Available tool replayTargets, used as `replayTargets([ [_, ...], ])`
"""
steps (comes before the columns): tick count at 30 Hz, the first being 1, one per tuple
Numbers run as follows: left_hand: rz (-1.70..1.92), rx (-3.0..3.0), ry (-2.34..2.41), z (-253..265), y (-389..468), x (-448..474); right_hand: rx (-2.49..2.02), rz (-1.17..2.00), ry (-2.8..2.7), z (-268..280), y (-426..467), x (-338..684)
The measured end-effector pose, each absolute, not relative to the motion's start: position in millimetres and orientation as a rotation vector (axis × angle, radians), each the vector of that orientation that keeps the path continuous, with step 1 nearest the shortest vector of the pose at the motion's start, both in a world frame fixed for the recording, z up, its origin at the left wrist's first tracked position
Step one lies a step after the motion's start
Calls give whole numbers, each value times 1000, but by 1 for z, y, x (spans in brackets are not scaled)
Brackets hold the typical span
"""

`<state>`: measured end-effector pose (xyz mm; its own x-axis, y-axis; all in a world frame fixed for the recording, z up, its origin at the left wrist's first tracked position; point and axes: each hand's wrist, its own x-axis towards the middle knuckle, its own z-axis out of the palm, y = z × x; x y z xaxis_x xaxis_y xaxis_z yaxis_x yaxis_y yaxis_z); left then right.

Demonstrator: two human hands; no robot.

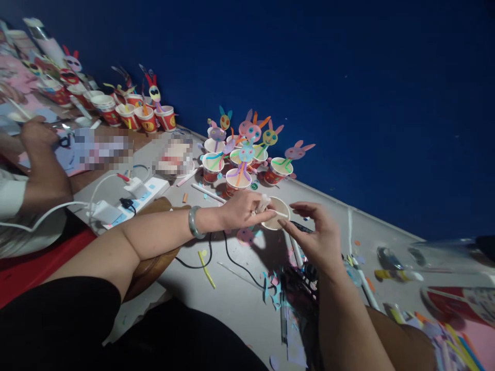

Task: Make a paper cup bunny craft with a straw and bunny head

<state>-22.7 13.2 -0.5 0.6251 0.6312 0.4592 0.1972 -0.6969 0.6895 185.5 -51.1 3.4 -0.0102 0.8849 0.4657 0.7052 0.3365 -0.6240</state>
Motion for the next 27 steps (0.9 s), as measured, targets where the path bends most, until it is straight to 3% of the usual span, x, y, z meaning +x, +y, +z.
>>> replayTargets([
  [6,1050,2370,673,-6,10,-21,-1517,776,-1601,-2,-53,177],
  [13,1135,2517,733,-14,11,-21,-1501,704,-1462,-8,-54,168],
  [27,919,2597,661,-8,10,-24,-1530,540,-1404,-9,-56,167],
])
